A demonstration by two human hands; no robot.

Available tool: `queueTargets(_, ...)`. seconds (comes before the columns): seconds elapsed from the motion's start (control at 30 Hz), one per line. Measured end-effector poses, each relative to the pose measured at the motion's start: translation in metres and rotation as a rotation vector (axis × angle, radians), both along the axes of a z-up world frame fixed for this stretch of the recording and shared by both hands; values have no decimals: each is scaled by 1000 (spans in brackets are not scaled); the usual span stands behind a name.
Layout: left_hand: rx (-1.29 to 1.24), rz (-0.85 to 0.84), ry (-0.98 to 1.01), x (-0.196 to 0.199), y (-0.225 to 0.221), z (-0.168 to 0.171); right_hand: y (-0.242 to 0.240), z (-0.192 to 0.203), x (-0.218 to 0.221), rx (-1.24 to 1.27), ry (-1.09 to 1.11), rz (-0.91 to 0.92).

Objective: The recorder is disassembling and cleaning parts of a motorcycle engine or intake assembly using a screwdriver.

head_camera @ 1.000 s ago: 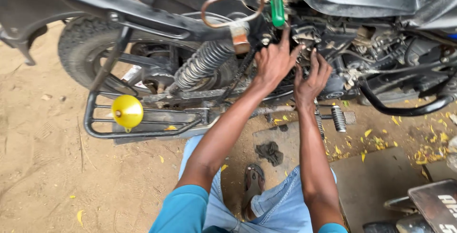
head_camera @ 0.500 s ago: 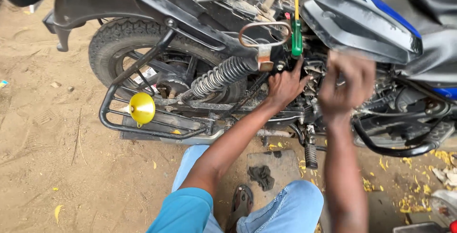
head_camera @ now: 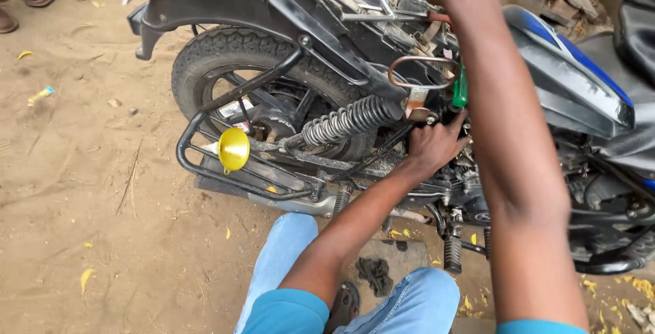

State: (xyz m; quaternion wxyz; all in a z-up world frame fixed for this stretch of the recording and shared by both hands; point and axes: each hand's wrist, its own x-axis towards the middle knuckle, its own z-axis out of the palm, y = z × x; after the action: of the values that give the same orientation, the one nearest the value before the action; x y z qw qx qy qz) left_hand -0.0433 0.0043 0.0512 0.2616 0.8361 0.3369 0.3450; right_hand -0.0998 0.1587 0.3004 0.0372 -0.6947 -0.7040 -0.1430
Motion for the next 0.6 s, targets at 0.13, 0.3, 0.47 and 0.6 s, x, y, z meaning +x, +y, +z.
queueTargets(0.13,7,15,-74,24,2,-22,26,-24,11,-133,143,-207)
queueTargets(0.3,-24,-47,18,28,7,-29,25,-20,0,-78,56,-98)
queueTargets(0.47,-37,-55,-27,-1,1,6,7,2,-33,-100,83,-99)
queueTargets(0.6,-59,-57,4,-2,4,9,45,-13,-7,-209,-37,19)
